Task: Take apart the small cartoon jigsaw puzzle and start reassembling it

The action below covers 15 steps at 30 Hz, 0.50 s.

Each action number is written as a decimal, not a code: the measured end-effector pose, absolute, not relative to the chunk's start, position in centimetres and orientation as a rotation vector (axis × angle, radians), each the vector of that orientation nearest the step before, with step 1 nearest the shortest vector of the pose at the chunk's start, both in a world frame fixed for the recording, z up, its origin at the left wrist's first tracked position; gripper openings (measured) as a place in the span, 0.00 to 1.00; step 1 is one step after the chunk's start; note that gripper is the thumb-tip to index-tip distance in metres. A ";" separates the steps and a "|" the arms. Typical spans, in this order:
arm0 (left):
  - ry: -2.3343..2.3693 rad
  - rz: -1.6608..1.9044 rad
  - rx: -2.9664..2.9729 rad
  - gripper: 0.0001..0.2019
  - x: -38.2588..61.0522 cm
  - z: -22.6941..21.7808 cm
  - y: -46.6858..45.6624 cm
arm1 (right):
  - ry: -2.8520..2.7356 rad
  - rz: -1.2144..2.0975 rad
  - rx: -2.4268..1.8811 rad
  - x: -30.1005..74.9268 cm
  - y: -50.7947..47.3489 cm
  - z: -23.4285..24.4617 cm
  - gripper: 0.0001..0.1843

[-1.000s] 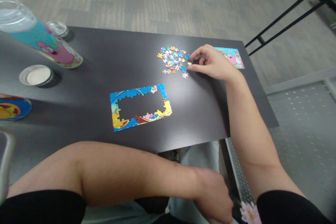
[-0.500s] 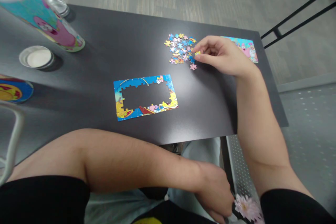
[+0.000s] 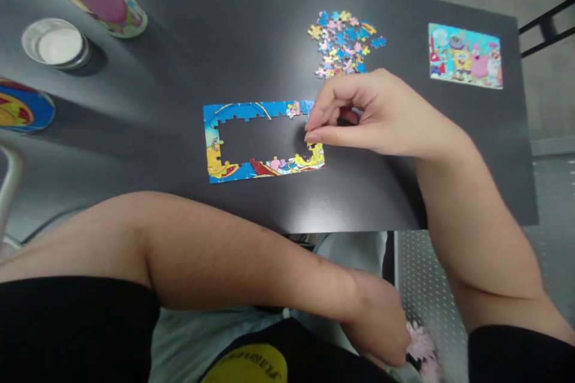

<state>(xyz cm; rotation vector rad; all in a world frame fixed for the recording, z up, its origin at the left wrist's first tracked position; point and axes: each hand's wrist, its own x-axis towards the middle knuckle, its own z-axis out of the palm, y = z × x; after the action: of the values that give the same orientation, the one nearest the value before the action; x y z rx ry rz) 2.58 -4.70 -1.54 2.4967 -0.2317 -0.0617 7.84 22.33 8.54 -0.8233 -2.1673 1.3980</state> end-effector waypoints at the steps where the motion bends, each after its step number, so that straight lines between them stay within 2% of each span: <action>1: -0.408 -0.042 2.454 0.22 2.6 -1.5 -4.7 | -2.167 1.412 -0.821 7.7 22.3 8.5 0.08; 4: -0.631 -0.034 2.373 0.27 2.6 -1.5 -4.6 | -2.155 1.448 -0.832 7.5 22.0 8.5 0.08; 15: -0.647 -0.047 2.344 0.28 2.8 -1.2 -4.4 | -2.347 1.351 -0.889 7.3 22.0 9.2 0.09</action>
<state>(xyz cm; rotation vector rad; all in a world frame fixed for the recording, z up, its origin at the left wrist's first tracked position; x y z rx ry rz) 2.76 -4.35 -1.16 2.3439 -0.6469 -0.0471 7.34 21.97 9.18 -0.8889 -2.3470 1.3511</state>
